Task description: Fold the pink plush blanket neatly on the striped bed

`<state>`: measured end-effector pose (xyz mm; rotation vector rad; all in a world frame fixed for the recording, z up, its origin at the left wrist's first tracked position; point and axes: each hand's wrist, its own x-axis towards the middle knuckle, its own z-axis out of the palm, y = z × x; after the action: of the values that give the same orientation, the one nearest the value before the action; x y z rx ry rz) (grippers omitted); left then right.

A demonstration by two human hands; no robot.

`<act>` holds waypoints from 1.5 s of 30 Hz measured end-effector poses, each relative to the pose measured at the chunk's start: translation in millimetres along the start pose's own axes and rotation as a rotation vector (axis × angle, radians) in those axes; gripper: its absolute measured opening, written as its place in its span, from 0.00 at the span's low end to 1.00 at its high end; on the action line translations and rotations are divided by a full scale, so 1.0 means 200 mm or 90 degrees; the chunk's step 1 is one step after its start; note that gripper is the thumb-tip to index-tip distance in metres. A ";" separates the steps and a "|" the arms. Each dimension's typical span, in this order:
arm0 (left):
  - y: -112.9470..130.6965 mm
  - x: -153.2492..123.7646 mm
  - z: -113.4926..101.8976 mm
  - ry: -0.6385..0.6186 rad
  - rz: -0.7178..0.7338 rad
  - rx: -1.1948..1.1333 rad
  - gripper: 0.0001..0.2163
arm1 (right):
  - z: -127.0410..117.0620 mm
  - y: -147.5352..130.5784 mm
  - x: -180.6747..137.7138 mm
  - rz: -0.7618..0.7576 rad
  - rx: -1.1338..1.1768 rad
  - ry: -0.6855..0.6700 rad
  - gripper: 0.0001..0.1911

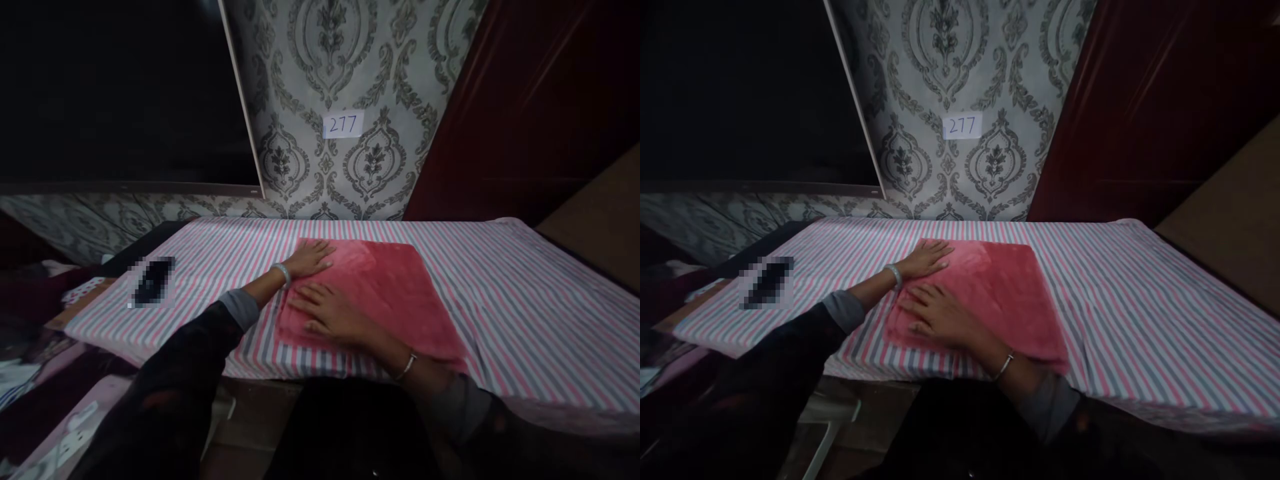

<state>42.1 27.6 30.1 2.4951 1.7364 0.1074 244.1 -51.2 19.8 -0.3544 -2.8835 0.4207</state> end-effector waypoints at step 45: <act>0.65 0.59 0.05 -0.045 0.108 0.029 0.29 | -0.03 0.10 -0.73 0.194 0.027 0.065 0.29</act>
<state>204.1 92.9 36.2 2.6404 1.5154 -0.0081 388.2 -69.3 -4.6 -0.7887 -2.7216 0.4952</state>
